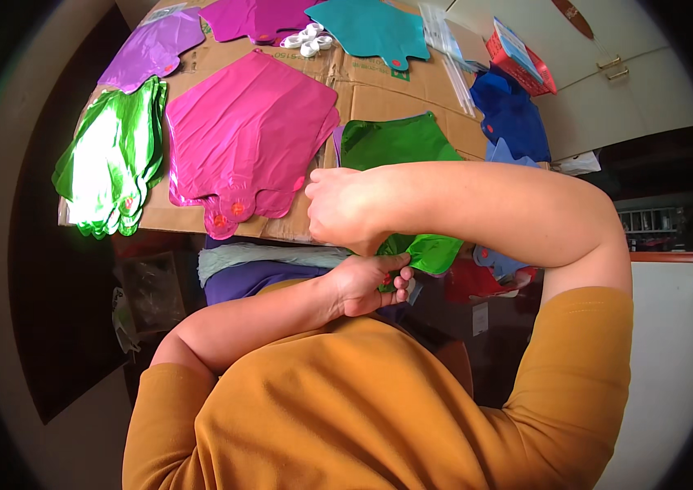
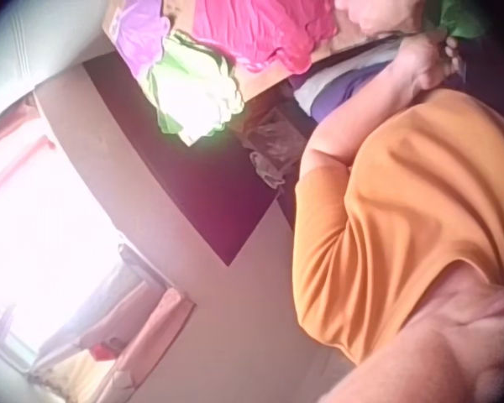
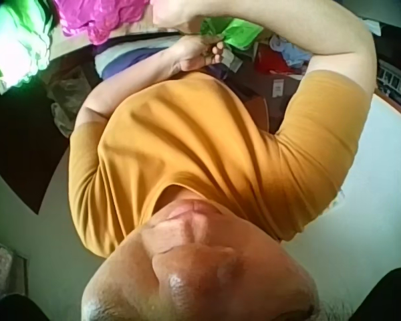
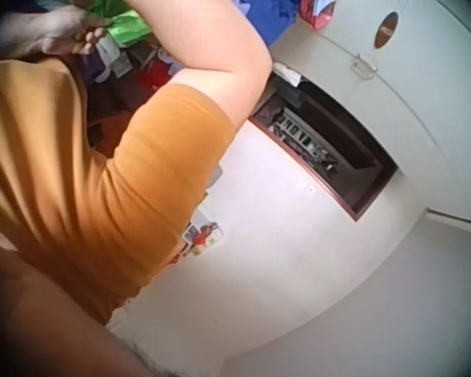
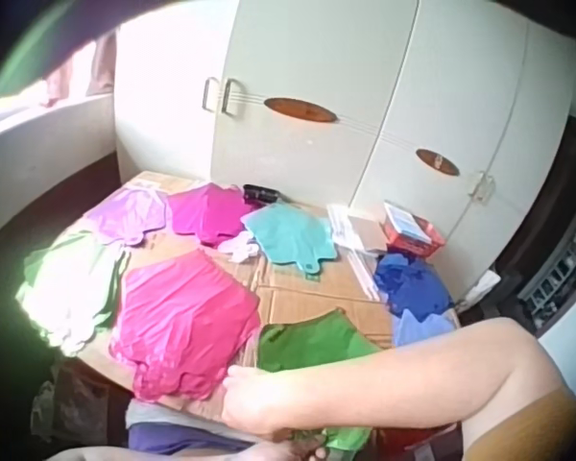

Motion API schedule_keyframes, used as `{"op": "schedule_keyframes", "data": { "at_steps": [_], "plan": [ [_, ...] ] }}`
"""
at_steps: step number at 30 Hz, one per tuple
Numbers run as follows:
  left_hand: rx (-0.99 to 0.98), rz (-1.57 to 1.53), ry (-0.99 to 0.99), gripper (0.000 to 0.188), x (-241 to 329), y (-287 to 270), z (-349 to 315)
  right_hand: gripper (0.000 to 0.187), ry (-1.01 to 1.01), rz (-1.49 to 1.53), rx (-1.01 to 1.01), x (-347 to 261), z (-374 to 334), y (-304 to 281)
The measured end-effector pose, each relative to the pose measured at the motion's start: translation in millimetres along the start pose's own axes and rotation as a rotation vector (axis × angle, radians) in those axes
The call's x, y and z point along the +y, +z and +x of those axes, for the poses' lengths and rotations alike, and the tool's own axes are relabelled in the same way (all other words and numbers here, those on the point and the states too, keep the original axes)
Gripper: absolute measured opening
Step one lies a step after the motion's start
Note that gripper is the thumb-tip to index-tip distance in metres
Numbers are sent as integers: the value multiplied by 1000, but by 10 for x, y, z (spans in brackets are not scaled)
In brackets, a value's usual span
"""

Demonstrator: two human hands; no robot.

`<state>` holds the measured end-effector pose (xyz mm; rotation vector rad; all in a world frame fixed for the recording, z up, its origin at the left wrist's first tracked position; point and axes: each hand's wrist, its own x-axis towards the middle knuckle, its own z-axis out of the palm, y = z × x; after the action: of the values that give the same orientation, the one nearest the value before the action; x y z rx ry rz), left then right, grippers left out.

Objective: Folding colorful foil balloons and placing them into cardboard packaging.

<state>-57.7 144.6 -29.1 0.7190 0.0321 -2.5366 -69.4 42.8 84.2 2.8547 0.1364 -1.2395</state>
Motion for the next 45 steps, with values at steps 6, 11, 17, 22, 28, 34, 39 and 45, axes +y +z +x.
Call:
{"op": "schedule_keyframes", "data": {
  "at_steps": [6,11,17,22,28,34,39,45],
  "plan": [
    [-42,-44,13,11,1,-30,1,11,-2,-25,264,49,-90,340],
    [-38,-94,-7,12,-18,-24,27,4,48,-52,658,145,-281,685],
    [-78,-116,16,12,-29,-17,15,6,278,-174,1004,277,-520,1070],
    [-52,-99,61,12,-43,31,-5,19,234,-232,1075,283,-642,1373],
    [-21,-93,81,12,-67,40,1,17,218,-249,1106,415,-757,1453],
    [-76,-121,79,9,-99,-57,52,12,131,-242,1001,374,-810,1544],
    [-72,-114,93,11,-106,-50,56,12,176,-230,993,333,-796,1592],
    [-87,-102,97,11,-130,-93,82,10,158,-200,1002,365,-799,1611]
  ]
}}
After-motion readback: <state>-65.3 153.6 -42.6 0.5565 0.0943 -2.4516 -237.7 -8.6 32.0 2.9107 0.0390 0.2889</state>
